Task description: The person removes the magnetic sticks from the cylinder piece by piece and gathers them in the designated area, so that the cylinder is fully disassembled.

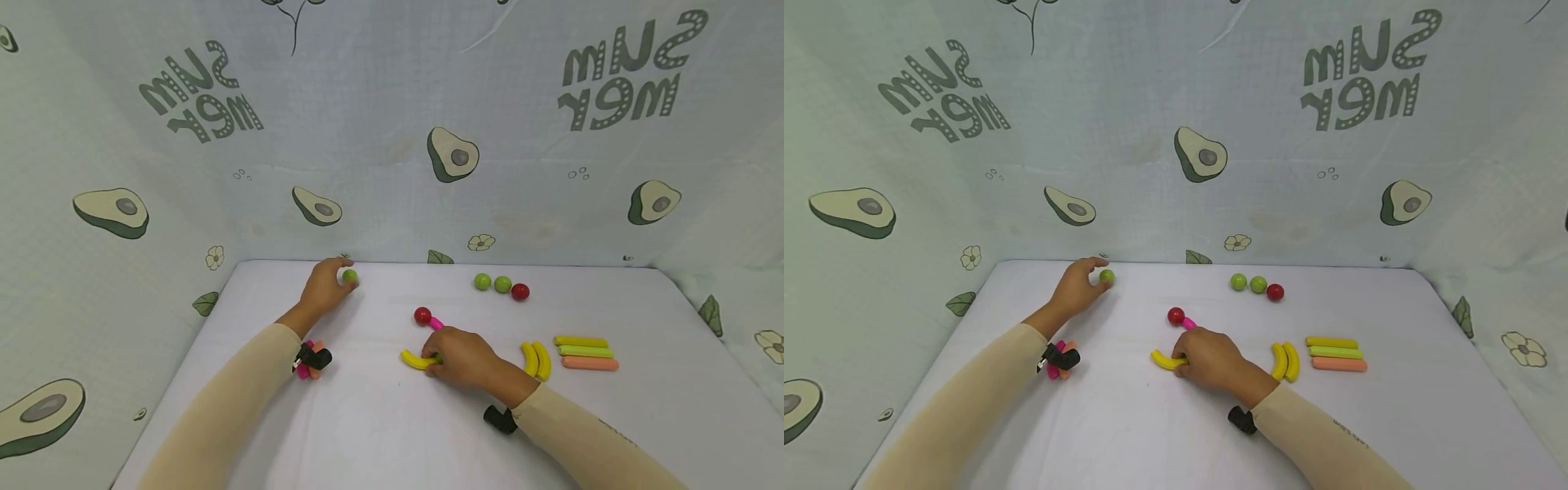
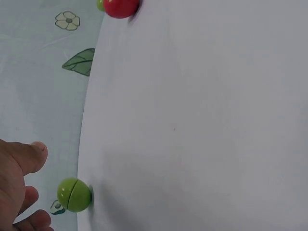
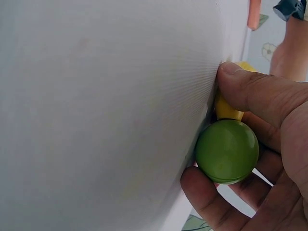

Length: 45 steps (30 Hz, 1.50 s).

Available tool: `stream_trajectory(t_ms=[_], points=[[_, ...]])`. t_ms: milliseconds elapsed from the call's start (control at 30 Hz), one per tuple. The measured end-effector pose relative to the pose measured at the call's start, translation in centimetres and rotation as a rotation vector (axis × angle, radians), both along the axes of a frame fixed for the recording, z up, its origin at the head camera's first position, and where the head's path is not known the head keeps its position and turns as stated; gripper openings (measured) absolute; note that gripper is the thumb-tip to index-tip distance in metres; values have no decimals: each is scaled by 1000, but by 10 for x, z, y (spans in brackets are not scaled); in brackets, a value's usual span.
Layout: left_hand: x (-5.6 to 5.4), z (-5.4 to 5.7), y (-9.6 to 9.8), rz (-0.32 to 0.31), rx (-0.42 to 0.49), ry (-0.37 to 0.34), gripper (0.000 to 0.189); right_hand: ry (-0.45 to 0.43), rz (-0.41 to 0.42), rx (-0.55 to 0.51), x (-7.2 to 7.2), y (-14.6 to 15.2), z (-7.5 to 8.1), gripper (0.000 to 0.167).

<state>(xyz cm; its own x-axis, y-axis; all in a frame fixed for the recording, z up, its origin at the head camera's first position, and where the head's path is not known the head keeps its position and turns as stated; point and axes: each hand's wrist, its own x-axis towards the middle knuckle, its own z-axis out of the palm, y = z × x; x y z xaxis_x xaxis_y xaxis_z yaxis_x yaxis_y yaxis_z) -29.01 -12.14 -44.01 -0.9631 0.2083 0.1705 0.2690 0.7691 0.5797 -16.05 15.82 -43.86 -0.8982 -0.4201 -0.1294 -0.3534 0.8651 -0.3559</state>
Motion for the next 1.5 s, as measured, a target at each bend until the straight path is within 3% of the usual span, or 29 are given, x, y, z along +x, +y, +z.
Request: stream_trajectory(t_ms=[233,467,633,833,1100,1300,1500], points=[[29,0,15,-84,-31,42,44,11,12,2,0,1,-1,20],[61,-2,31,-193,-31,-20,40,15,12,-15,1,1,3,18],[82,-5,42,-298,-68,-64,37,19,19,-9,0,1,2,18],[102,-11,51,-448,-136,-37,30,38,46,-26,0,3,1,19],[113,-15,55,-501,-183,30,21,-13,50,-45,2,3,4,25],[114,-14,53,-486,-187,47,23,-90,46,-64,3,6,7,43],[114,-14,53,-449,-183,30,28,-121,70,-133,5,9,9,46]])
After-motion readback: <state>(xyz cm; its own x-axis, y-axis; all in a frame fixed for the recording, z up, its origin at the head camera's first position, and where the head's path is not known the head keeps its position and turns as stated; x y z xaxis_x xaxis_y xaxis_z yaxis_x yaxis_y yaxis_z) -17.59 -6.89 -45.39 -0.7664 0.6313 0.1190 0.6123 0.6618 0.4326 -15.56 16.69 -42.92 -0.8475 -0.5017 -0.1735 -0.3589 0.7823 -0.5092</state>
